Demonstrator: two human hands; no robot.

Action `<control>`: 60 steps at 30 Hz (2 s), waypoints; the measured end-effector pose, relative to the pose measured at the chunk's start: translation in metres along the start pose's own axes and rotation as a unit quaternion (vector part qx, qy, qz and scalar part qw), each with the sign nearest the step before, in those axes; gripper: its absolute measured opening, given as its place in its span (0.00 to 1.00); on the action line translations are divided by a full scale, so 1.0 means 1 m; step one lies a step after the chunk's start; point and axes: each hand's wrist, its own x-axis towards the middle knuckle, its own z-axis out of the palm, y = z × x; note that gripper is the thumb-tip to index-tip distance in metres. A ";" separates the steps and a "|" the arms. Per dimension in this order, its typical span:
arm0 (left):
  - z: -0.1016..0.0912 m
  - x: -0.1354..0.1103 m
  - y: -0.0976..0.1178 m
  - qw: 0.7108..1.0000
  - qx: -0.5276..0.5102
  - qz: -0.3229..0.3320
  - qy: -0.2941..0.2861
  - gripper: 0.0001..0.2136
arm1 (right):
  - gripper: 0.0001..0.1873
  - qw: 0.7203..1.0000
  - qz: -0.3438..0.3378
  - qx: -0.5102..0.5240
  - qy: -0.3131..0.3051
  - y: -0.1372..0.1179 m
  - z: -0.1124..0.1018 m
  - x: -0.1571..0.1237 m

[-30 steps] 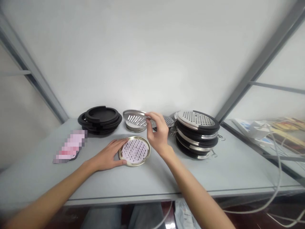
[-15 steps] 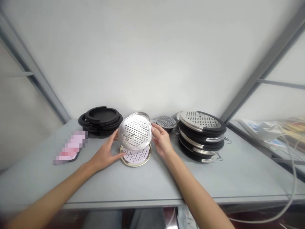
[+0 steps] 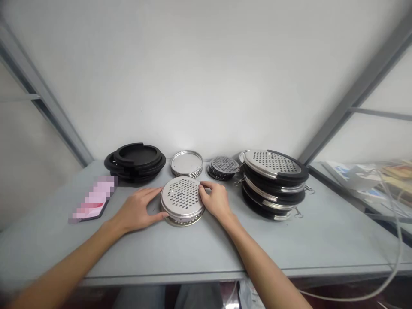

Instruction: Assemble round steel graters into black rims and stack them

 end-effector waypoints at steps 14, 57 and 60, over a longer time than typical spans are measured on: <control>-0.005 -0.005 -0.008 0.994 -0.046 0.005 -0.098 0.42 | 0.18 0.992 -0.079 -0.066 -0.074 0.006 0.002 0.001; 0.017 0.004 -0.005 0.994 -0.044 0.097 0.037 0.17 | 0.28 0.976 -0.190 0.059 -0.088 0.019 -0.009 0.008; 0.011 0.005 -0.007 0.989 -0.142 0.020 0.041 0.17 | 0.27 0.958 -0.231 0.137 -0.102 0.018 -0.013 0.006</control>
